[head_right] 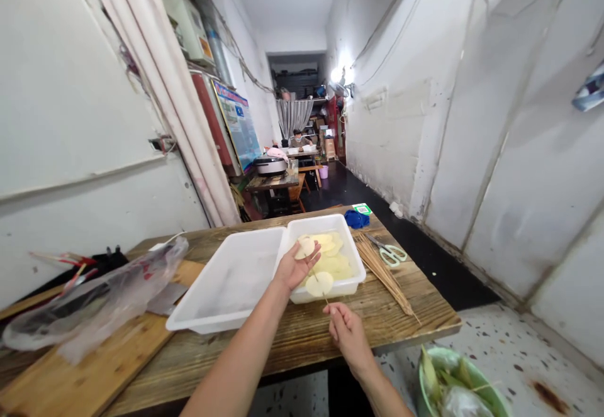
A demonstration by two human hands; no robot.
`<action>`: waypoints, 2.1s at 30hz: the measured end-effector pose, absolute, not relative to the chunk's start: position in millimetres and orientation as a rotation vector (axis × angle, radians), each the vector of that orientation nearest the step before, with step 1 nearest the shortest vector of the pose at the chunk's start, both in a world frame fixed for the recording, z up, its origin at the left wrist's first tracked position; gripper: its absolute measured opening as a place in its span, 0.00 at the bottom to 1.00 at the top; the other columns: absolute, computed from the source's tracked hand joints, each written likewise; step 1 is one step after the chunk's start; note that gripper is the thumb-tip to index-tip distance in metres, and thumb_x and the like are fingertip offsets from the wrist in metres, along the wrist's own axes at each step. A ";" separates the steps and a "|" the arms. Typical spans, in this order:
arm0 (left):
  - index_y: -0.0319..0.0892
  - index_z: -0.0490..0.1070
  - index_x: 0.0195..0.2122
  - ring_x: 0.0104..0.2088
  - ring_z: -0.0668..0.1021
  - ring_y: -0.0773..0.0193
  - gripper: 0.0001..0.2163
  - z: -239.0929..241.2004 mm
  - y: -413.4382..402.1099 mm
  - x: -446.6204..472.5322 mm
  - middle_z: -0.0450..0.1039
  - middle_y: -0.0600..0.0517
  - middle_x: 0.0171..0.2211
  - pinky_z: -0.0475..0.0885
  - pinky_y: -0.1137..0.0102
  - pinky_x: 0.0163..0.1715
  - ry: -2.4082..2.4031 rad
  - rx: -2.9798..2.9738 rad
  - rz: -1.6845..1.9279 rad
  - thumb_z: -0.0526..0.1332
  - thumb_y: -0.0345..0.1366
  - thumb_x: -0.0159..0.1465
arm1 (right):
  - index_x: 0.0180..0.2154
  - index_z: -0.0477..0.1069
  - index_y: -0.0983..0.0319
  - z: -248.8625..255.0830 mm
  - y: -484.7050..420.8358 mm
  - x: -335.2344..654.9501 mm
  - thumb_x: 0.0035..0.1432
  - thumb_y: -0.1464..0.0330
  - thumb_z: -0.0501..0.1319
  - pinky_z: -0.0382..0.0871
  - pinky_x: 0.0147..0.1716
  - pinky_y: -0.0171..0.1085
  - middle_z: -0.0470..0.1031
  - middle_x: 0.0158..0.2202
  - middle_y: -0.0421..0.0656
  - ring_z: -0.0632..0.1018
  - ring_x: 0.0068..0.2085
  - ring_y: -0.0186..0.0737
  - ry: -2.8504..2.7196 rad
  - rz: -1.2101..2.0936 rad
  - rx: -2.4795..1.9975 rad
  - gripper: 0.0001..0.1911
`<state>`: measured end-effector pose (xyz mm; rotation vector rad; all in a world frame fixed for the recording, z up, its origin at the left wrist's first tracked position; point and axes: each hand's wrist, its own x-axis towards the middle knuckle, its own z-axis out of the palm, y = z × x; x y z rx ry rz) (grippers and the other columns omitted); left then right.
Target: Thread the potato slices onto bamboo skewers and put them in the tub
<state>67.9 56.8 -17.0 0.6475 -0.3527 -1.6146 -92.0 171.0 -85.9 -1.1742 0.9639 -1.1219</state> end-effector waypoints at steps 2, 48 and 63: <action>0.38 0.69 0.44 0.44 0.78 0.54 0.10 -14.8 58.4 69.9 0.72 0.40 0.45 0.75 0.60 0.41 -0.334 0.560 -1.617 0.56 0.35 0.64 | 0.37 0.70 0.63 -87.6 172.0 -84.8 0.51 0.45 0.57 0.44 0.15 0.29 0.54 0.14 0.31 0.53 0.16 0.26 0.929 -1.127 -1.168 0.28; 0.36 0.65 0.43 0.40 0.80 0.60 0.10 -18.1 58.0 75.7 0.75 0.41 0.38 0.77 0.63 0.39 -0.274 0.809 -1.555 0.48 0.32 0.67 | 0.31 0.76 0.61 -88.0 167.1 -63.9 0.59 0.61 0.52 0.64 0.31 0.37 0.78 0.28 0.45 0.75 0.30 0.42 1.133 -1.387 -1.494 0.16; 0.31 0.69 0.47 0.38 0.79 0.56 0.14 -16.0 64.1 64.6 0.76 0.40 0.36 0.74 0.58 0.45 -0.468 0.930 -1.684 0.51 0.34 0.65 | 0.29 0.75 0.62 -75.2 135.6 -56.6 0.58 0.64 0.51 0.63 0.29 0.35 0.77 0.26 0.44 0.73 0.28 0.40 1.210 -1.441 -1.550 0.16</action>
